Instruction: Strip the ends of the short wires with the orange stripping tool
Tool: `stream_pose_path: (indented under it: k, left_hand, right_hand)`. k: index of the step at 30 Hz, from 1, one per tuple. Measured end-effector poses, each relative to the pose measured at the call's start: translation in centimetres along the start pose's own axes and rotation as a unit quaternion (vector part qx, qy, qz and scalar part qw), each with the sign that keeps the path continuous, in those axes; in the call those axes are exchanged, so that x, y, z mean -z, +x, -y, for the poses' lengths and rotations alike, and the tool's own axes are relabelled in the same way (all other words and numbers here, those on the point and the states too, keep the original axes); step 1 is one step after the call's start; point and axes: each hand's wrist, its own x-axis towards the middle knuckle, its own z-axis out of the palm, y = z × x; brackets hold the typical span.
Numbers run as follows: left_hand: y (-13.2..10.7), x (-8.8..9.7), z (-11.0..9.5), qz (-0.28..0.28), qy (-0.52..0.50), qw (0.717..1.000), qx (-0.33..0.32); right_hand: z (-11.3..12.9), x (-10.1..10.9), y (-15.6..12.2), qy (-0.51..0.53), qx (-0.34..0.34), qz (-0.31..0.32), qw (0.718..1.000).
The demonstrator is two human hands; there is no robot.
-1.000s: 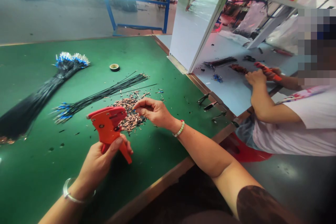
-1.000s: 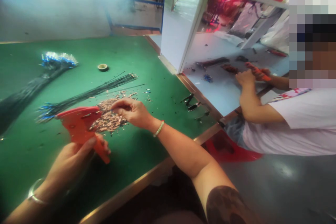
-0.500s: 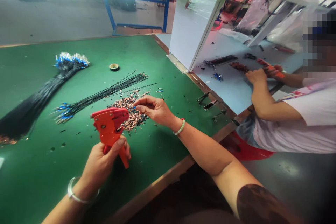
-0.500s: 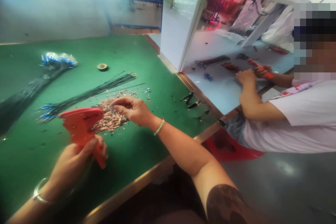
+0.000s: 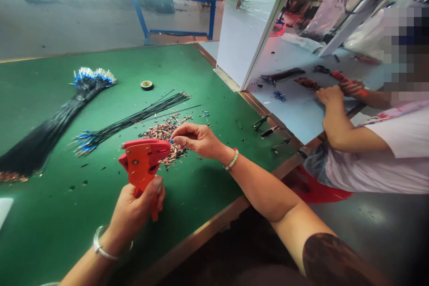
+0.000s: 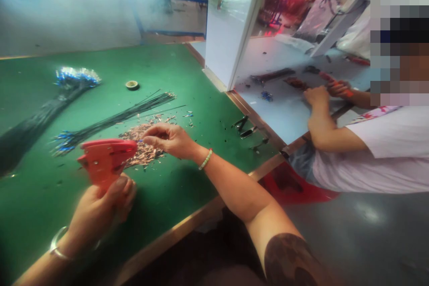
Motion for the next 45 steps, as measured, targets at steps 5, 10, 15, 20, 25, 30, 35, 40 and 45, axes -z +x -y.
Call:
stream_pose_path:
  k: [5, 10, 15, 20, 25, 30, 35, 40, 45]
  left_hand:
    - [1.0, 0.1, 0.1, 0.044, -0.075, 0.996, -0.03]
    - [1.2, -0.1, -0.2, 0.045, -0.13, 0.99, -0.024]
    - [1.1, -0.1, -0.1, 0.024, -0.123, 0.992, -0.005]
    - [1.3, 0.0, 0.1, 0.04, -0.099, 0.994, -0.013]
    - [1.2, 0.0, 0.4, 0.047, -0.06, 0.997, -0.02]
    - [1.2, 0.1, 0.3, 0.025, -0.068, 0.997, -0.018]
    - [1.2, 0.0, -0.4, 0.013, -0.03, 0.998, -0.049]
    - [1.2, 0.1, -0.5, 0.005, 0.009, 0.998, -0.06]
    - [1.3, 0.1, -0.7, -0.005, 0.045, 0.997, -0.056]
  right_hand:
    - [0.3, 0.2, 0.3, -0.006, -0.029, -0.035, 0.999]
    - [0.3, 0.8, 0.5, -0.005, -0.001, -0.044, 0.999]
    - [0.3, 1.0, 0.4, -0.014, 0.007, -0.04, 0.999]
    - [0.4, 0.8, 0.4, -0.02, -0.005, -0.037, 0.999]
    - [0.5, 0.5, 0.3, -0.036, -0.02, -0.035, 0.999]
    - [0.6, 0.4, 0.2, -0.046, -0.038, -0.009, 0.998]
    - [0.3, 0.4, 0.2, -0.044, -0.042, 0.005, 0.998]
    - [0.3, 0.3, 0.2, -0.057, -0.026, -0.003, 0.998]
    - [0.7, 0.3, 0.2, -0.091, -0.028, -0.009, 0.995]
